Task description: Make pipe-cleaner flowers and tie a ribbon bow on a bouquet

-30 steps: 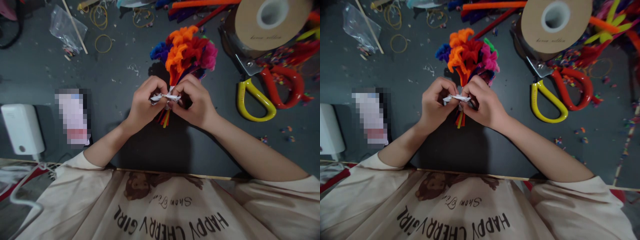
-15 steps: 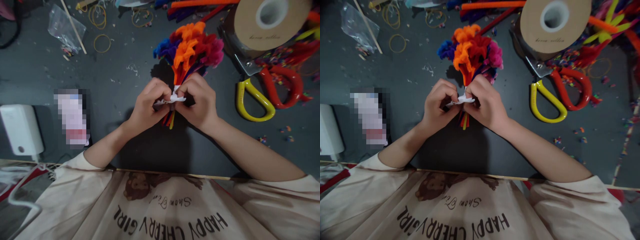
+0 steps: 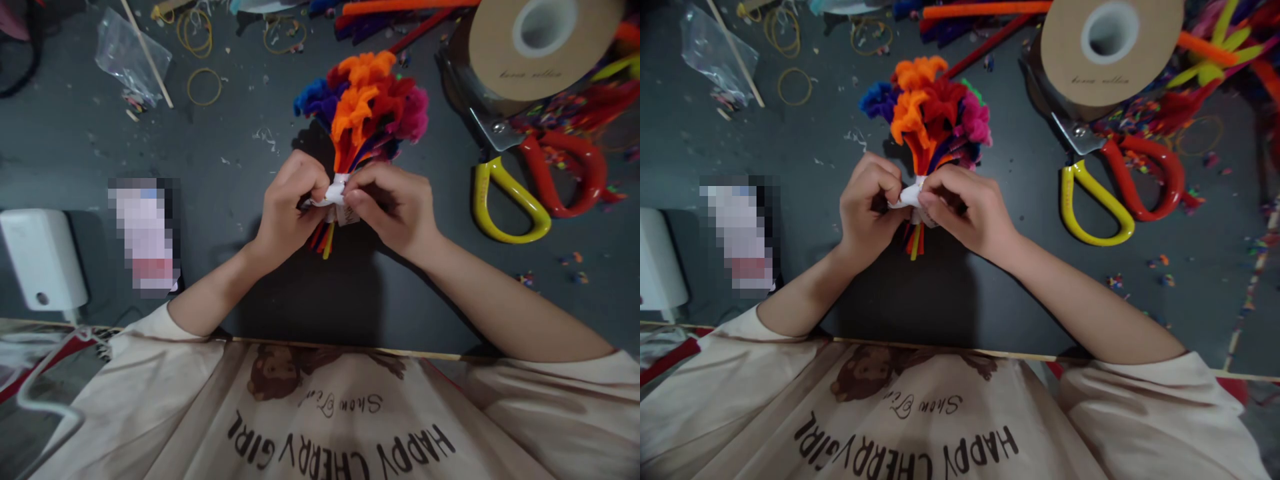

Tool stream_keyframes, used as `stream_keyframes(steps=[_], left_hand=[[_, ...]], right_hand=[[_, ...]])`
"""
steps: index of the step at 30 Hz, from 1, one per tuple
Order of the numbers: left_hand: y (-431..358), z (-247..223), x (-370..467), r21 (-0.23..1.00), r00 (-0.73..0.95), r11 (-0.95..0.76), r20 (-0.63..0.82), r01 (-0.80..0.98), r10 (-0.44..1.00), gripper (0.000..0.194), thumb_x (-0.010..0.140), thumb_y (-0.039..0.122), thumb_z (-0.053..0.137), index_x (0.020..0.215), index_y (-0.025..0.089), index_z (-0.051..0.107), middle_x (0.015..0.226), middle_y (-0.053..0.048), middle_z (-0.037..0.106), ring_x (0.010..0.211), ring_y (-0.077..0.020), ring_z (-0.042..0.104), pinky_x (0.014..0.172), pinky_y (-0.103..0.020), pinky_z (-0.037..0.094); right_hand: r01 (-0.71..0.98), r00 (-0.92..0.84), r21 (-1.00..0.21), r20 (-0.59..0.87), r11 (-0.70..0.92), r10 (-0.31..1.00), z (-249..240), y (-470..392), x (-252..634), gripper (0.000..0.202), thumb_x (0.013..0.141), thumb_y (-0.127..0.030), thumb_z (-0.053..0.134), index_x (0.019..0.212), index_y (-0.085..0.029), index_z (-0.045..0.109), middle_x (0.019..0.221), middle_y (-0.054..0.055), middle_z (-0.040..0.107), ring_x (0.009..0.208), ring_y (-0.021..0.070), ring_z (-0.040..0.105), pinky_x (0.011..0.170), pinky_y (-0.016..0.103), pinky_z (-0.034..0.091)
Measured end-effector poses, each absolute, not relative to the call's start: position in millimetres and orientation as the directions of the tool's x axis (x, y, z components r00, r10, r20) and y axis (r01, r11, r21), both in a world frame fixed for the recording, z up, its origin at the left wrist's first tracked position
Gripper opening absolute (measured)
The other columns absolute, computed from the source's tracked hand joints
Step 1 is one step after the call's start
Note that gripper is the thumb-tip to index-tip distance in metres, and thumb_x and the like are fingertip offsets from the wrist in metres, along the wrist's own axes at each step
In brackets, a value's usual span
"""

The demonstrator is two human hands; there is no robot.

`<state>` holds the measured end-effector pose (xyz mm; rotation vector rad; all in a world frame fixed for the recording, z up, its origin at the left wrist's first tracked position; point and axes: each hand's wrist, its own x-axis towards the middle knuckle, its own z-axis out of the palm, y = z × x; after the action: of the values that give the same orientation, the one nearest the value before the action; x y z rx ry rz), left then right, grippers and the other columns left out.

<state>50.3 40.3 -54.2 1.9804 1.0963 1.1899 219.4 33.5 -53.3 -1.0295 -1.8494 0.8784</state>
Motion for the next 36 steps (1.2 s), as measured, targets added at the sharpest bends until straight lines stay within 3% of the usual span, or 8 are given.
stream_keyframes(steps=[3,12,15,18,22,29,32,36], left_hand=[[39,-54,50,0.761,0.296,-0.539,0.454,0.362,0.84,0.025,0.083,0.023,0.058,0.063,0.021,0.042,0.071,-0.001,0.049,0.071,-0.0102,0.05,0.058,-0.029,0.043],[41,-55,51,0.638,0.347,-0.67,0.573,0.38,0.742,0.018,0.08,0.016,0.059,0.07,0.021,0.046,0.072,0.0,0.049,0.069,-0.0085,0.051,0.056,-0.022,0.044],[41,-54,50,0.752,0.32,-0.568,0.476,0.336,0.819,0.011,0.08,0.021,0.06,0.081,0.023,0.05,0.082,-0.002,0.053,0.073,-0.011,0.052,0.06,-0.026,0.046],[40,-53,47,0.924,0.273,-0.342,0.289,0.173,0.918,0.017,0.084,0.036,0.056,0.095,0.024,0.054,0.091,-0.003,0.056,0.066,-0.0092,0.051,0.059,-0.027,0.044],[39,-54,44,0.939,0.198,-0.252,0.208,0.234,0.958,0.033,0.091,0.049,0.041,0.087,0.022,0.06,0.076,0.0,0.06,0.069,-0.01,0.056,0.065,-0.027,0.046],[41,-52,42,0.732,0.187,-0.521,0.492,0.44,0.85,0.011,0.088,0.029,0.053,0.086,0.021,0.059,0.081,0.002,0.066,0.079,-0.0088,0.06,0.073,-0.027,0.047],[39,-48,42,0.546,0.24,-0.683,0.669,0.485,0.704,0.01,0.083,0.017,0.057,0.086,0.026,0.058,0.078,0.006,0.067,0.075,-0.0081,0.062,0.076,-0.029,0.047],[37,-45,44,0.287,0.347,-0.804,0.789,0.52,0.506,0.015,0.076,0.014,0.065,0.082,0.028,0.061,0.076,0.007,0.069,0.071,-0.0107,0.057,0.067,-0.029,0.045]], right_hand=[[0.272,-0.28,-0.914,0.223,0.3,0.934,-56,34,217,0.022,0.088,-0.041,0.053,0.08,-0.02,0.055,0.063,-0.005,0.052,0.051,0.005,0.045,0.048,0.02,0.037],[0.179,-0.358,-0.945,0.197,0.274,0.913,-54,39,220,0.025,0.081,-0.044,0.064,0.078,-0.019,0.058,0.067,-0.002,0.051,0.053,0.0052,0.043,0.047,0.021,0.035],[0.131,-0.338,-0.969,0.153,0.208,0.929,-57,40,220,0.024,0.083,-0.043,0.061,0.076,-0.021,0.055,0.063,-0.004,0.048,0.05,0.0051,0.042,0.045,0.022,0.035],[0.085,-0.255,-0.984,0.133,0.159,0.958,-61,41,219,0.027,0.082,-0.046,0.061,0.075,-0.021,0.054,0.061,-0.005,0.046,0.049,0.0049,0.04,0.044,0.021,0.033],[0.066,-0.155,-0.987,0.135,0.147,0.979,-62,42,218,0.034,0.078,-0.053,0.062,0.072,-0.02,0.054,0.061,-0.005,0.046,0.05,0.0042,0.038,0.044,0.021,0.03],[0.068,-0.099,-0.986,0.148,0.155,0.984,-63,43,217,0.036,0.075,-0.054,0.065,0.069,-0.021,0.052,0.061,-0.005,0.046,0.051,0.0039,0.038,0.045,0.02,0.031],[0.085,-0.089,-0.986,0.136,0.143,0.987,-64,44,218,0.035,0.078,-0.052,0.063,0.069,-0.021,0.05,0.059,-0.006,0.044,0.05,0.004,0.038,0.044,0.02,0.031],[0.101,-0.059,-0.981,0.162,0.167,0.985,-65,45,220,0.03,0.08,-0.044,0.064,0.068,-0.021,0.05,0.058,-0.006,0.044,0.049,0.0041,0.038,0.044,0.02,0.029]])
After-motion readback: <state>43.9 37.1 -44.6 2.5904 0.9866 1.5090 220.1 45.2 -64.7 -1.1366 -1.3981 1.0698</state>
